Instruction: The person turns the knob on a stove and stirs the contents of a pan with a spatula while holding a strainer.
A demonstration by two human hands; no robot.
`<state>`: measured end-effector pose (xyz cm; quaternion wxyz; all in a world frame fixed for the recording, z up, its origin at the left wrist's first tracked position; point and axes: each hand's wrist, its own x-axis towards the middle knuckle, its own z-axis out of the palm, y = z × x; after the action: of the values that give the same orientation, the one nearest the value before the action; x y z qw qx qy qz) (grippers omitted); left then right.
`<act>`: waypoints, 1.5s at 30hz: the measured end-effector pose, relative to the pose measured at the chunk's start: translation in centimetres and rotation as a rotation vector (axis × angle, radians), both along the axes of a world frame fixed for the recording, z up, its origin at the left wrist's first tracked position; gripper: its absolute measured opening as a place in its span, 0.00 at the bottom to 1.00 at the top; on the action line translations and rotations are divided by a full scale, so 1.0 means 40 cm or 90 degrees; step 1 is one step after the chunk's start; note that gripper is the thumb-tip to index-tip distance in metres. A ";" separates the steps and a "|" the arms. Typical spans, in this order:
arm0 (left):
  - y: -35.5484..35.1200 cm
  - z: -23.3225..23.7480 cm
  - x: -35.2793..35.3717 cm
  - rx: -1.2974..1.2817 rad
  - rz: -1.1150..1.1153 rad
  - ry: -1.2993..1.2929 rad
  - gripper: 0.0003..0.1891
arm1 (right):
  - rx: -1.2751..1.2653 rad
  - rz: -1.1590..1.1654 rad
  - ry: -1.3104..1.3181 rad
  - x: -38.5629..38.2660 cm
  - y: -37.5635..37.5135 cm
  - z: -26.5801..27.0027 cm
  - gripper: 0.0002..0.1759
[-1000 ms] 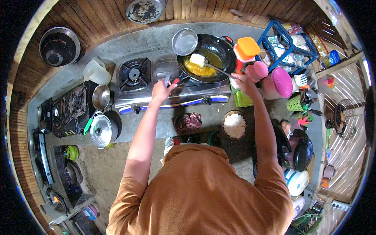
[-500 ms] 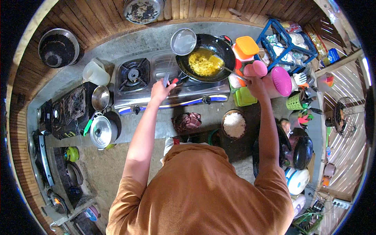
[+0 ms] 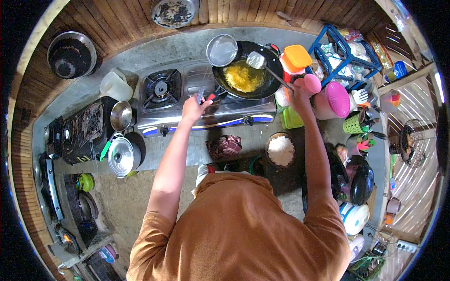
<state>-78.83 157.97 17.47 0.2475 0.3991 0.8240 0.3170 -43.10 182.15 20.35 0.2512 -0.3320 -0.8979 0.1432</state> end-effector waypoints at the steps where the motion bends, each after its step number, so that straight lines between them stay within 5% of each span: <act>1: 0.000 0.002 0.000 -0.008 -0.002 0.003 0.21 | 0.015 -0.048 -0.089 -0.010 0.002 0.012 0.16; 6: 0.003 0.002 -0.003 -0.008 -0.003 0.011 0.21 | 0.041 -0.074 -0.266 -0.019 0.041 -0.028 0.16; 11: 0.000 -0.001 -0.002 -0.004 -0.005 0.008 0.21 | -0.071 0.028 -0.016 -0.031 -0.006 -0.036 0.17; 17: -0.001 0.006 0.001 -0.003 0.006 -0.007 0.21 | -0.307 0.017 -0.027 -0.018 -0.063 0.054 0.17; 23: -0.003 -0.002 -0.003 0.014 -0.011 0.013 0.21 | -0.080 -0.116 -0.097 0.048 -0.008 0.002 0.13; 26: 0.000 0.001 -0.003 0.001 -0.013 0.015 0.21 | -0.035 -0.166 -0.113 0.036 -0.062 0.083 0.11; 36: 0.001 -0.001 -0.006 -0.004 -0.015 0.008 0.21 | -0.138 -0.019 -0.143 0.083 -0.062 0.019 0.16; 38: 0.002 -0.002 -0.007 -0.004 -0.018 0.006 0.21 | -0.245 -0.004 -0.075 0.056 -0.108 0.053 0.15; 41: 0.002 -0.003 -0.007 -0.006 -0.010 -0.004 0.21 | -0.185 0.045 -0.003 0.057 -0.076 -0.013 0.16; 45: 0.001 -0.005 -0.006 -0.017 -0.004 -0.004 0.22 | -0.207 -0.018 -0.038 0.027 -0.092 0.090 0.17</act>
<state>-79.07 158.03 17.27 0.2563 0.3974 0.8260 0.3067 -42.00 178.49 23.94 0.1694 -0.3850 -0.8653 0.2728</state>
